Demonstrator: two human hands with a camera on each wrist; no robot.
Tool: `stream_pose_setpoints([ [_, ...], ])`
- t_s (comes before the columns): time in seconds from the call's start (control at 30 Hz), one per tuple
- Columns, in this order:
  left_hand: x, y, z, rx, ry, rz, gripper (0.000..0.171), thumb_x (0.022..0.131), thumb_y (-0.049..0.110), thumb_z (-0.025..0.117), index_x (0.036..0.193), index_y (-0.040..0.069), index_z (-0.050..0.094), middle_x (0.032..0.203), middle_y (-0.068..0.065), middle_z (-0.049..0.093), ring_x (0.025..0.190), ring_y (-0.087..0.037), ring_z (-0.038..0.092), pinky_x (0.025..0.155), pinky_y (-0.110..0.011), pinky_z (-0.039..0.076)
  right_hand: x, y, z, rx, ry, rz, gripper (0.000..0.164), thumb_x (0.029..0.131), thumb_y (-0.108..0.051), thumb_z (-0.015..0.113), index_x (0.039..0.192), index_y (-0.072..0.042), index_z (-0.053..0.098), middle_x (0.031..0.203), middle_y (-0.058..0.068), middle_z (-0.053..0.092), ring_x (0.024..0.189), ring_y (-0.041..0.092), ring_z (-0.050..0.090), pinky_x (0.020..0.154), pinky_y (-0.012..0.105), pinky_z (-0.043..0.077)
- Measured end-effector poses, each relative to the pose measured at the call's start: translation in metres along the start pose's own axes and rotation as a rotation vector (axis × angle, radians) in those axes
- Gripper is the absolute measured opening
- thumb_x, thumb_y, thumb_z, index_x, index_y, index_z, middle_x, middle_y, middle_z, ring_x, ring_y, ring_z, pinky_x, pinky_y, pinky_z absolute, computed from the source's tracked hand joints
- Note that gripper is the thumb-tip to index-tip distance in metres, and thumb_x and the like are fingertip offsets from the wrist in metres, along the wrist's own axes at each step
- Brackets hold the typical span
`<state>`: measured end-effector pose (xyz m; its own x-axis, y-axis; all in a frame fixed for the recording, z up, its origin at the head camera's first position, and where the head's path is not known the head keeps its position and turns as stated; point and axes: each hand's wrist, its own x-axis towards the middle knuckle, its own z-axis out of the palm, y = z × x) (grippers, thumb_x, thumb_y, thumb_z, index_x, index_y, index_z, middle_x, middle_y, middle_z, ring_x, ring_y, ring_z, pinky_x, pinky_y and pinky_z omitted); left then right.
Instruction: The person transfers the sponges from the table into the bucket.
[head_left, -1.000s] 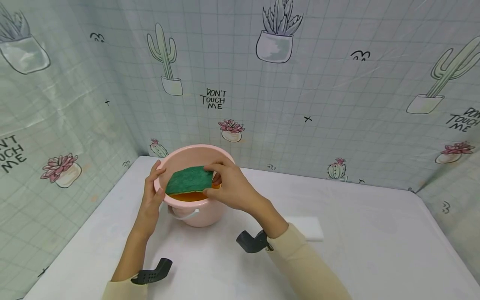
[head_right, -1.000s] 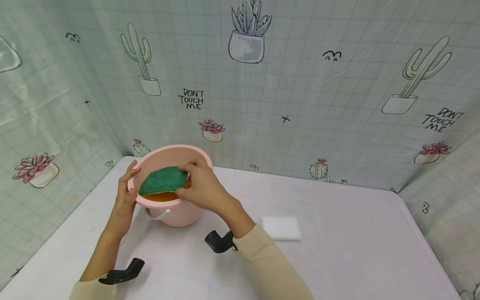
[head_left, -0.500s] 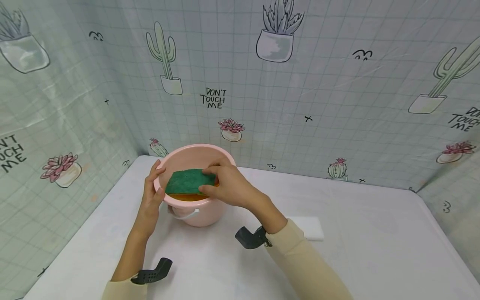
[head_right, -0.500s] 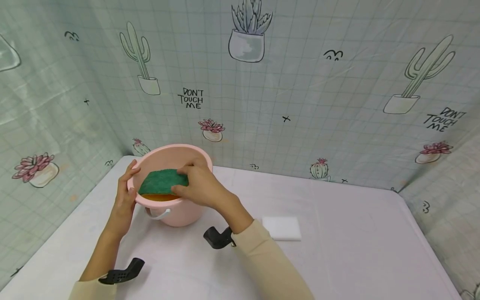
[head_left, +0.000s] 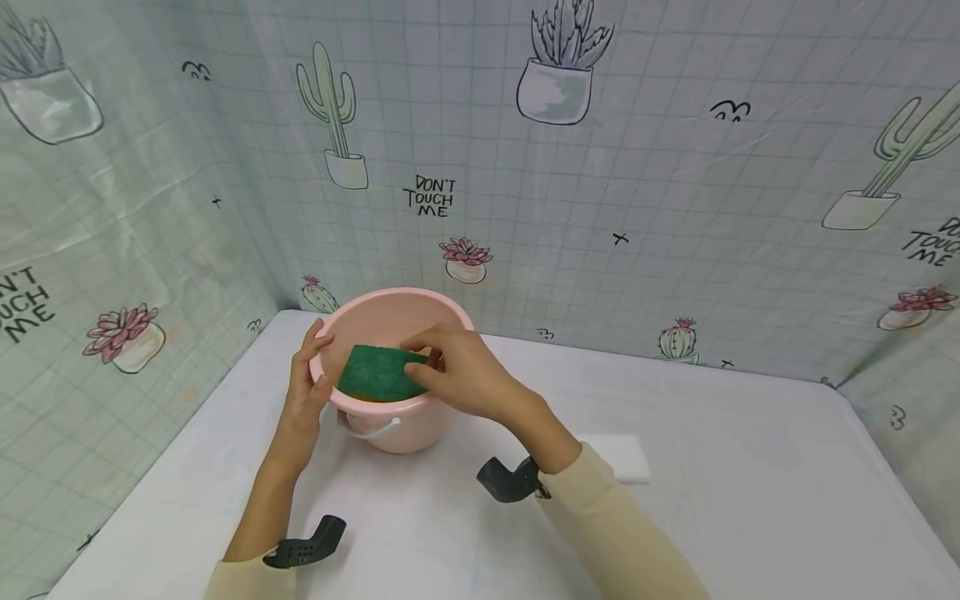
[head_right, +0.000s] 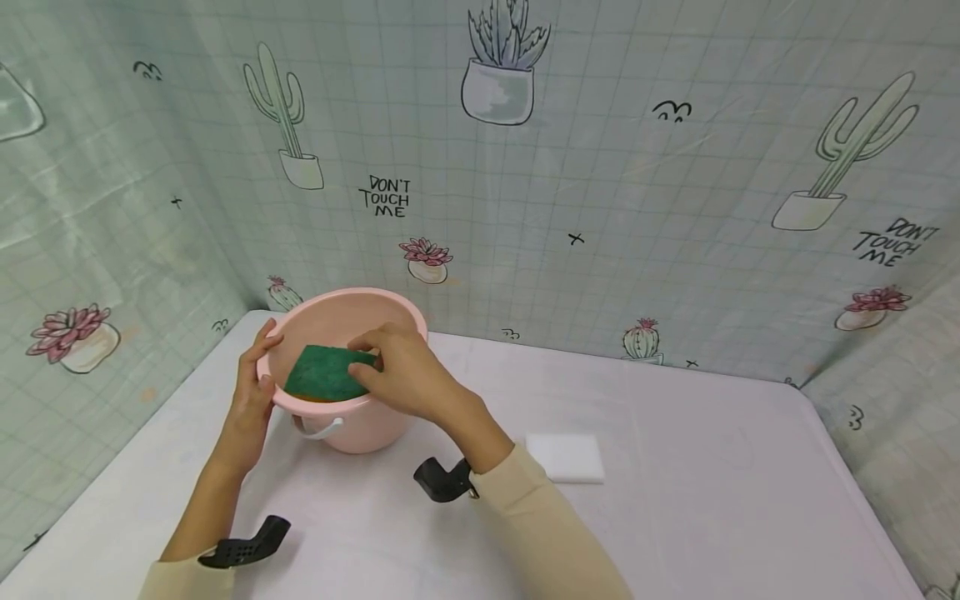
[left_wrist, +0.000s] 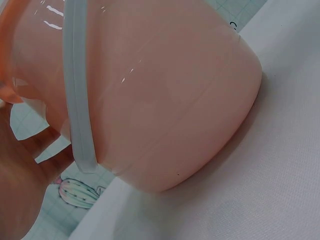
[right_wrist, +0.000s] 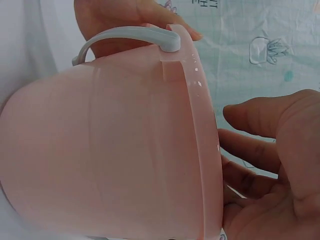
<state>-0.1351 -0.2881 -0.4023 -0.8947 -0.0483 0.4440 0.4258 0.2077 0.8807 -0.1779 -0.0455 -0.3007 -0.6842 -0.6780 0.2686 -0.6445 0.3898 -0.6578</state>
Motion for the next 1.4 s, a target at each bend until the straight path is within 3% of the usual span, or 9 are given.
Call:
stream_pose_setpoints([
  [0.27, 0.0, -0.004, -0.001, -0.008, -0.012, 0.027, 0.051, 0.099, 0.031, 0.038, 0.147, 0.017, 0.026, 0.158, 0.01, 0.004, 0.144, -0.018, 0.005, 0.109, -0.063, 0.003, -0.016, 0.002, -0.007, 0.041, 0.106, -0.034, 0.029, 0.092, -0.016, 0.063, 0.12, -0.011, 0.065, 0.114, -0.002, 0.063, 0.085, 0.007, 0.057, 0.075, 0.024, 0.05],
  [0.57, 0.0, -0.005, -0.002, -0.006, -0.01, 0.042, 0.05, 0.099, 0.028, 0.038, 0.146, 0.016, 0.026, 0.158, 0.009, 0.004, 0.144, -0.018, 0.005, 0.109, -0.062, 0.004, -0.041, 0.011, -0.023, 0.02, 0.213, -0.049, 0.026, 0.092, -0.017, 0.064, 0.117, -0.011, 0.067, 0.108, -0.004, 0.063, 0.082, 0.007, 0.054, 0.072, 0.022, 0.051],
  [1.03, 0.001, -0.002, 0.0, 0.017, 0.008, 0.025, 0.05, 0.099, 0.028, 0.038, 0.146, 0.017, 0.027, 0.159, 0.01, 0.005, 0.144, -0.018, 0.007, 0.108, -0.064, 0.006, -0.086, 0.049, -0.045, -0.105, 0.262, 0.001, 0.029, 0.091, -0.017, 0.066, 0.119, -0.013, 0.065, 0.106, -0.007, 0.062, 0.082, 0.007, 0.053, 0.068, 0.024, 0.051],
  [1.4, 0.0, 0.0, 0.002, 0.02, 0.023, 0.0, 0.053, 0.098, 0.033, 0.041, 0.146, 0.018, 0.027, 0.157, 0.014, 0.007, 0.144, -0.017, 0.006, 0.108, -0.065, 0.005, -0.123, 0.071, -0.055, -0.082, 0.296, 0.075, 0.031, 0.091, -0.019, 0.066, 0.122, -0.015, 0.064, 0.11, -0.009, 0.063, 0.084, 0.008, 0.054, 0.071, 0.026, 0.052],
])
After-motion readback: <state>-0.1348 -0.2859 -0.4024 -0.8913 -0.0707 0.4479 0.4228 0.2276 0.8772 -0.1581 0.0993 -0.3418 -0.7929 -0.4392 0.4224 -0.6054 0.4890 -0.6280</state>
